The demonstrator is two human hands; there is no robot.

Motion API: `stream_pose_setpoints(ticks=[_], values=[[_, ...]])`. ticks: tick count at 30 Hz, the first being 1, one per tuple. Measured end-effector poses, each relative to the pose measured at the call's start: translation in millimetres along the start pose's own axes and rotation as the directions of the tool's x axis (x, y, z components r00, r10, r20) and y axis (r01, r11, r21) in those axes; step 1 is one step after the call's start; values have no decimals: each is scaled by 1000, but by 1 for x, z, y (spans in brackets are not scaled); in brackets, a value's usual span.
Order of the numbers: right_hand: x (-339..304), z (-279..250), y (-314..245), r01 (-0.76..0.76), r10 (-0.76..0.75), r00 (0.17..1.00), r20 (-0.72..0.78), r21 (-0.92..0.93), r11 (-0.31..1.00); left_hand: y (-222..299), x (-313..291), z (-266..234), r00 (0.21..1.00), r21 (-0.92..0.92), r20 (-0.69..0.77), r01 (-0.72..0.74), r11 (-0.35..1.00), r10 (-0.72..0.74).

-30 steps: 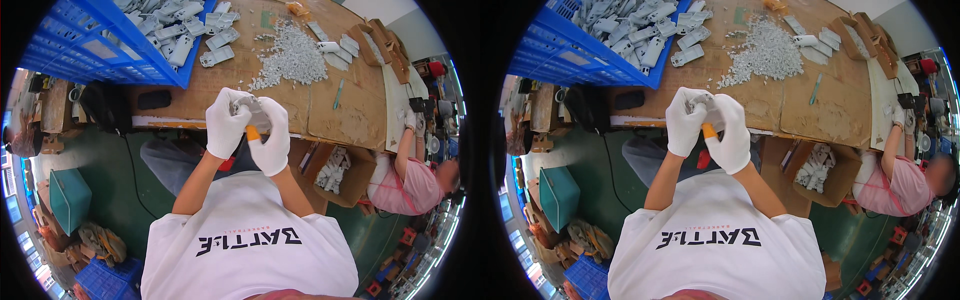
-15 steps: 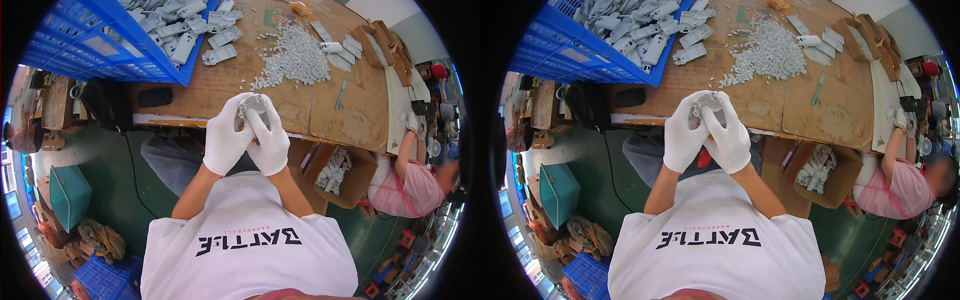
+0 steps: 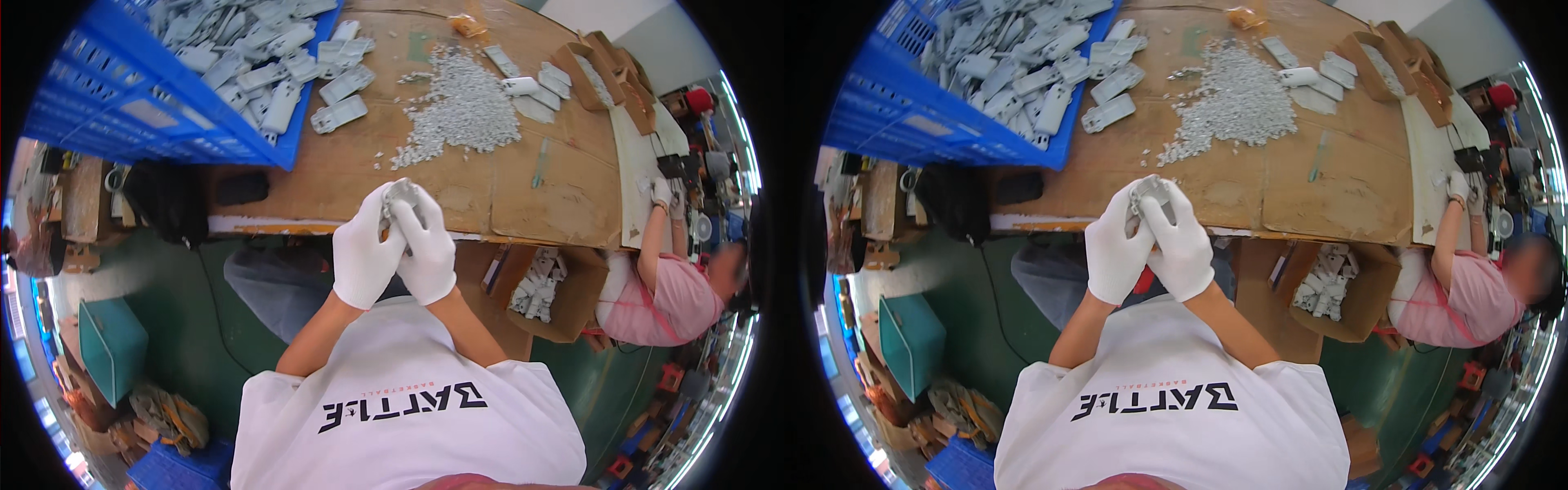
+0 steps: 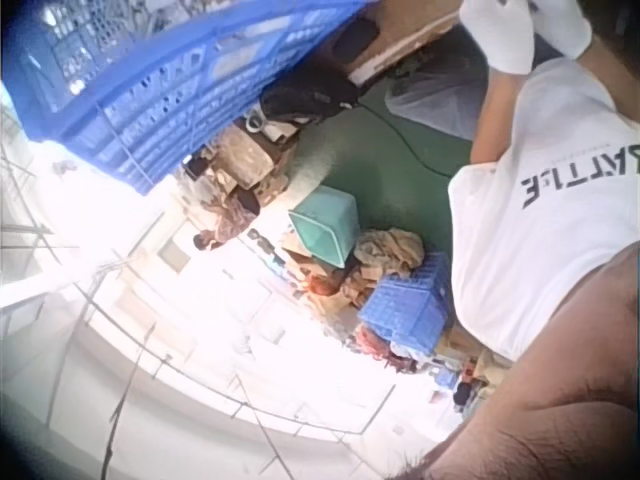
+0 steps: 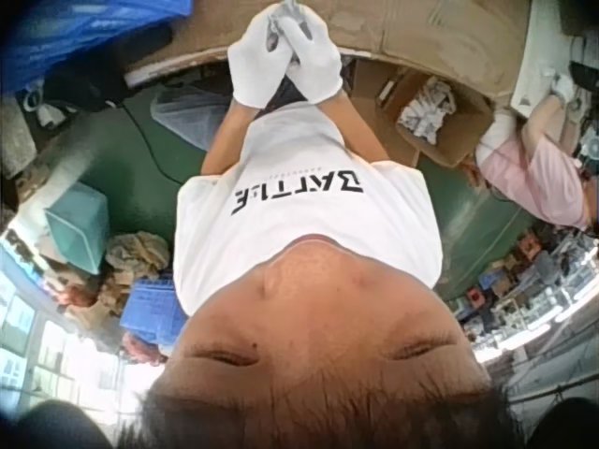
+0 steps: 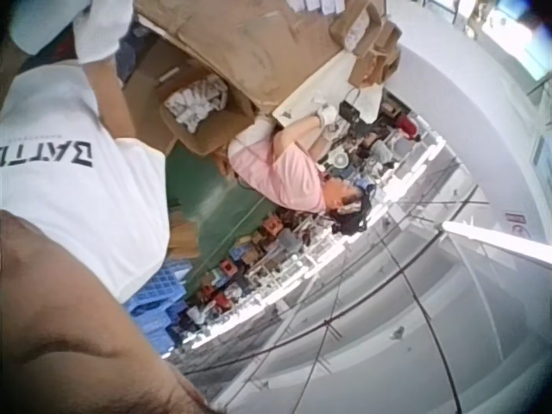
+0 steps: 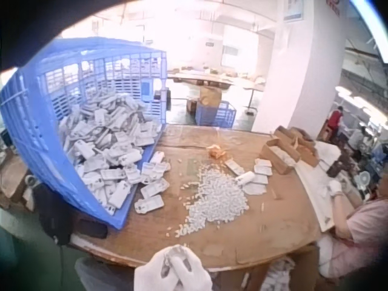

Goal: The person assembles small electronic housing components by hand, inserting metallic parts and orange rubber pads into the housing.

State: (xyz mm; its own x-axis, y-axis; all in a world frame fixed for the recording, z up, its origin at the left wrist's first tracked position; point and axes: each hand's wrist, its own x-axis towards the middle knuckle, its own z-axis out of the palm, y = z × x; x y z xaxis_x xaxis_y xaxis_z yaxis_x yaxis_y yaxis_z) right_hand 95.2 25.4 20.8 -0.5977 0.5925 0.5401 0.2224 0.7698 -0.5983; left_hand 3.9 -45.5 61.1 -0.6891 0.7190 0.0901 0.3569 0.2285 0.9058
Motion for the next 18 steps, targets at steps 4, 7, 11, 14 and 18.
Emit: stream_pose_setpoints(ticks=[4, 7, 11, 14, 18], values=[[-6, -5, 13, -56, 55, 998, -19, -19, 998, -2, 6, 15, 996, -35, 74, 57, 998, -54], [-2, -25, 29, -101, 101, 995, -7, -26, 995, -7, 16, 32, 990, -116, 112, -71, 991, 84], [23, -81, 115, -246, 211, 960, -186, -191, 950, -5, 57, 37, 981, -9, 11, -195, 981, 195], [38, -146, 237, -512, 352, 854, -384, -493, 703, -61, 107, 35, 937, 599, -19, -268, 755, 348], [43, -246, 363, -721, 551, 661, -509, -634, 279, -105, 134, 40, 921, 720, 67, -311, 621, 383]])
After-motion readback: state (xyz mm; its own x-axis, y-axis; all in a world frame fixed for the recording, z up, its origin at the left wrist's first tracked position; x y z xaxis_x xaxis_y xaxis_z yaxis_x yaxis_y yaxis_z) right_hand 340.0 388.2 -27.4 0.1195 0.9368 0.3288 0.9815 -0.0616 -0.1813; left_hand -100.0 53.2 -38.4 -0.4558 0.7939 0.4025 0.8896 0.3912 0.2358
